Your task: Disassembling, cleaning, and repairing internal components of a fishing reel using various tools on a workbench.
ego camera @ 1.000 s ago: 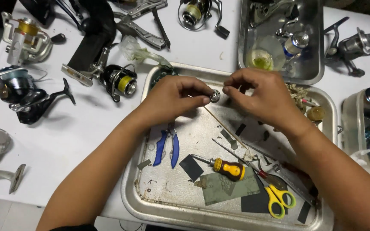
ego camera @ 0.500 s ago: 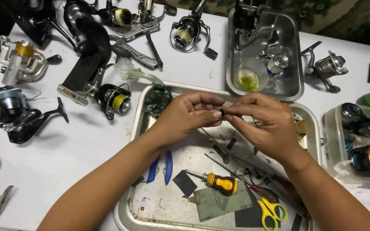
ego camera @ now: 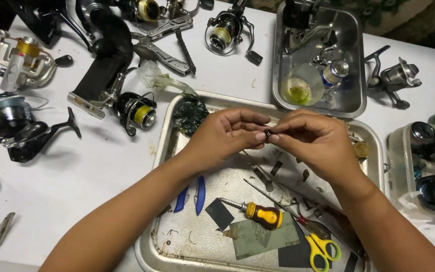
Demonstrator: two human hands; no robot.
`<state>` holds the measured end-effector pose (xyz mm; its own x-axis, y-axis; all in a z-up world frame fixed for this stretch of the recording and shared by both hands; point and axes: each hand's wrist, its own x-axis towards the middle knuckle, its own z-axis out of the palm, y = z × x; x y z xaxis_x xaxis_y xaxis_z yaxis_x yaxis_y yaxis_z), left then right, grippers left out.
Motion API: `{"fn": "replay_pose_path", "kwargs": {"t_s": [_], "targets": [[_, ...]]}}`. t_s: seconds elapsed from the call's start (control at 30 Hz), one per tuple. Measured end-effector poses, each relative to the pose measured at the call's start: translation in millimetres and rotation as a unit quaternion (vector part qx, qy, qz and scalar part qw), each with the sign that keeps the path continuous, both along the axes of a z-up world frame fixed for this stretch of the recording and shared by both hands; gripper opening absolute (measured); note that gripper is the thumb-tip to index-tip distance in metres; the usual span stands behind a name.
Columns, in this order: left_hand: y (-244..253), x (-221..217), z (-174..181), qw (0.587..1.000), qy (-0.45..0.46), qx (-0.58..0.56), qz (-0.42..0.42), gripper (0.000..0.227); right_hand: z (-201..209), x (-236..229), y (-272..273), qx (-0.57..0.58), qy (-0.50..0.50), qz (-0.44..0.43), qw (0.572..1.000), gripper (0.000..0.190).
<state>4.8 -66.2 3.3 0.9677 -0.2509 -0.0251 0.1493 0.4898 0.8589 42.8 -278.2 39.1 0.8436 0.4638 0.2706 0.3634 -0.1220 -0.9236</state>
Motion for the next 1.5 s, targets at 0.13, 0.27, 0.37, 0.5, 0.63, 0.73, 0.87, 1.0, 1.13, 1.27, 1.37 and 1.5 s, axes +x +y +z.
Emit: {"fn": "replay_pose_path", "kwargs": {"t_s": [0.13, 0.27, 0.37, 0.5, 0.63, 0.73, 0.87, 1.0, 1.13, 1.27, 1.37, 1.5], "targets": [[2.2, -4.2, 10.0, 0.999, -0.024, 0.048, 0.005, 0.041, -5.7, -0.9, -0.9, 0.017, 0.064, -0.004, 0.998, 0.017], [2.7, -8.0, 20.6, 0.995, -0.043, 0.093, 0.021, 0.041, 6.5, -4.6, 5.9, -0.003, 0.035, -0.021, 0.999, 0.018], [1.4, -7.4, 21.9, 0.994, -0.047, 0.097, 0.032, 0.045, 17.5, -10.0, 14.0, -0.051, -0.048, -0.040, 0.997, 0.015], [0.7, -3.5, 11.7, 0.995, -0.041, 0.083, 0.031, 0.056, 19.3, -14.7, 23.7, -0.097, -0.147, -0.077, 0.981, 0.016], [2.9, -3.3, 14.8, 0.997, -0.030, 0.066, 0.026, 0.058, 17.3, -13.7, 18.9, -0.103, -0.167, -0.077, 0.977, 0.013], [9.4, 0.3, 17.7, 0.997, -0.037, 0.063, 0.039, 0.055, 9.8, -11.8, 7.0, -0.080, -0.085, -0.096, 0.989, 0.013], [23.4, 5.8, 43.2, 0.927, -0.122, 0.355, 0.018, 0.036, 12.3, -10.6, -12.5, -0.097, 0.077, -0.124, 0.985, 0.013], [33.3, 25.4, 28.6, 0.780, -0.248, 0.571, -0.064, 0.033, 27.1, -15.4, -21.7, -0.123, 0.199, -0.194, 0.953, 0.015], [28.5, 34.9, 23.7, 0.762, -0.216, 0.602, -0.106, 0.032, -0.5, -1.4, -39.0, -0.045, 0.231, -0.198, 0.952, 0.013], [24.1, 35.9, 18.3, 0.734, -0.195, 0.635, -0.139, 0.047, -10.8, 6.0, -45.6, 0.025, 0.284, -0.172, 0.943, 0.014], [23.4, 34.3, 6.0, 0.740, -0.222, 0.622, -0.124, 0.048, -20.6, 7.9, -49.5, 0.040, 0.315, -0.170, 0.933, 0.013], [25.2, 36.5, -7.3, 0.751, -0.273, 0.595, -0.090, 0.038, -24.3, 7.3, -48.2, 0.033, 0.318, -0.168, 0.932, 0.016]]}}
